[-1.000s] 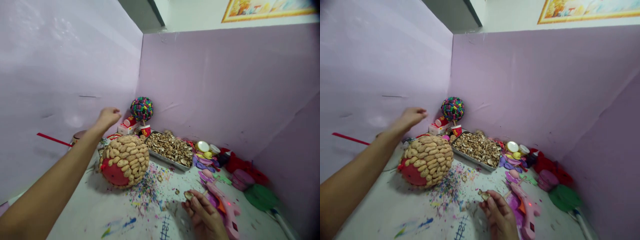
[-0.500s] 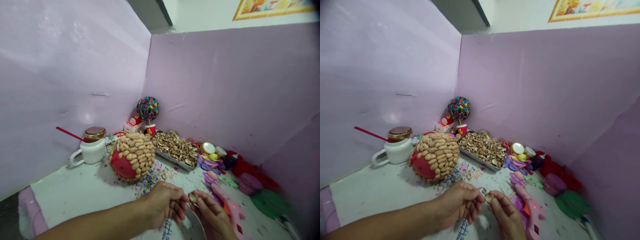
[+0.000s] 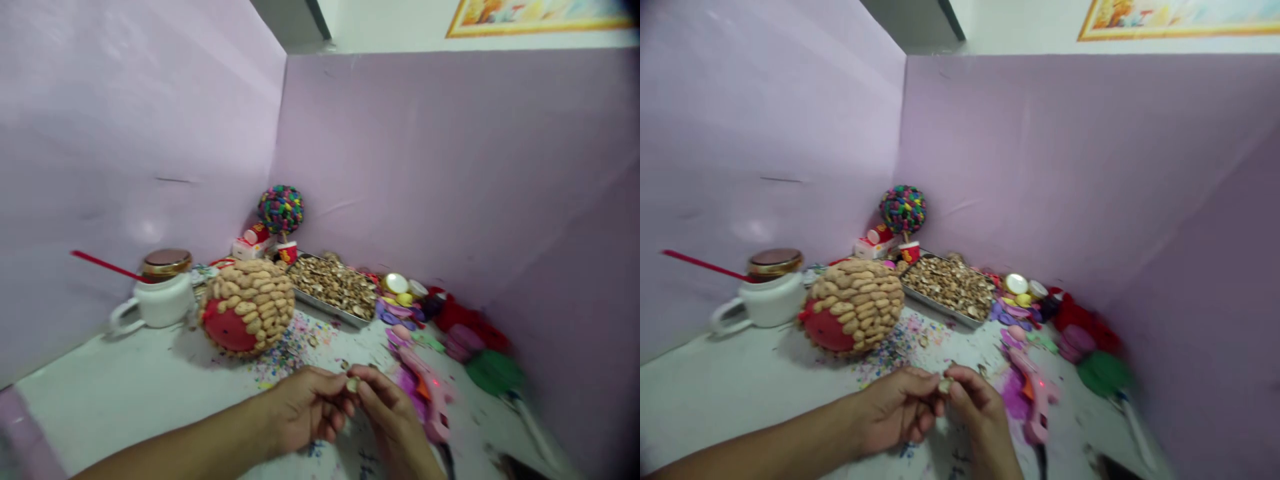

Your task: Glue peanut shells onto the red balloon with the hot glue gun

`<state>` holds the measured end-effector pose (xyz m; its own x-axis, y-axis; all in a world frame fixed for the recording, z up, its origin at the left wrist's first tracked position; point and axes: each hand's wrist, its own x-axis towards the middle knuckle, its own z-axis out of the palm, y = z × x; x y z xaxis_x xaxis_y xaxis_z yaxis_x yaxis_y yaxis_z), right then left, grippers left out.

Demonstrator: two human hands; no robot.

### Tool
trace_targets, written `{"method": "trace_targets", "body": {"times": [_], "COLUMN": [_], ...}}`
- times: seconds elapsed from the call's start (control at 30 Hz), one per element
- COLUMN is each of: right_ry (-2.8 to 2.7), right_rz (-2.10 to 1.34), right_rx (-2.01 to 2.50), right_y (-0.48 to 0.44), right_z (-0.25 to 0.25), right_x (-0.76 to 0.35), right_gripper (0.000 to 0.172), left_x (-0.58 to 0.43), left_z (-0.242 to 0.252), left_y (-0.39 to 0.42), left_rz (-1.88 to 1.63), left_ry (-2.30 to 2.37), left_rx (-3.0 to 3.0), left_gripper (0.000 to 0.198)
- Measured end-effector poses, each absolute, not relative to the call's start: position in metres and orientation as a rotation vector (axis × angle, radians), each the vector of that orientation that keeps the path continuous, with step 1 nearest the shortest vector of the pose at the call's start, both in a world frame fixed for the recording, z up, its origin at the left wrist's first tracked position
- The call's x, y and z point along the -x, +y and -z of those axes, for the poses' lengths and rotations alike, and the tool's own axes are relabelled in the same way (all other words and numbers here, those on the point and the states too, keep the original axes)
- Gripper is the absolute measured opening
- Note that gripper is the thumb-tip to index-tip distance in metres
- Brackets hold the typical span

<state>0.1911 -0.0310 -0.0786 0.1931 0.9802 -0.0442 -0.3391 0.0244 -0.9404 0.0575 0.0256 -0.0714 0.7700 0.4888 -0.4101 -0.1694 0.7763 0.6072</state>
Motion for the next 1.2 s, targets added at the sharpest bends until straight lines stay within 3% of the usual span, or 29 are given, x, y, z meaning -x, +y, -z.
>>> {"method": "trace_targets", "body": {"times": [0.27,0.47,0.6,0.7,0.77,0.97,1.1,1.2], "right_ry": [-0.994,-1.017,-0.954,-0.946,-0.944,-0.817,-0.646,-0.589], "right_rz": [-1.001,-0.431,-0.25,-0.267,-0.301,-0.472,-0.67,-0.78], "right_rx": [1.257,1.759,2.184,2.373,2.419,2.293,1.979,1.708], "right_y": [-0.027,-0.034,-0.046,-0.049,-0.047,-0.037,-0.035,-0.037], "right_z": [0.071,0.046,0.041,0.05,0.057,0.068,0.056,0.042], "right_x": [-0.188,-0.254,-0.297,-0.304,-0.303,-0.306,-0.299,-0.285], "right_gripper": [0.026,0.024,0.024,0.039,0.039,0.03,0.014,0.013], "left_x": [-0.057,-0.054,-0.071,-0.095,-0.112,-0.132,-0.133,-0.128], "left_z": [0.072,0.071,0.061,0.057,0.06,0.076,0.078,0.065], "left_y": [0.027,0.03,0.037,0.041,0.041,0.029,0.024,0.029], "left_rz": [-0.416,-0.406,-0.451,-0.491,-0.486,-0.472,-0.488,-0.481], "left_ry": [0.625,0.594,0.646,0.647,0.66,0.703,0.716,0.688], "left_rx": [-0.678,-0.734,-0.736,-0.724,-0.698,-0.685,-0.679,-0.675], "left_gripper": [0.019,0.015,0.007,0.009,0.012,0.012,0.014,0.016]}}
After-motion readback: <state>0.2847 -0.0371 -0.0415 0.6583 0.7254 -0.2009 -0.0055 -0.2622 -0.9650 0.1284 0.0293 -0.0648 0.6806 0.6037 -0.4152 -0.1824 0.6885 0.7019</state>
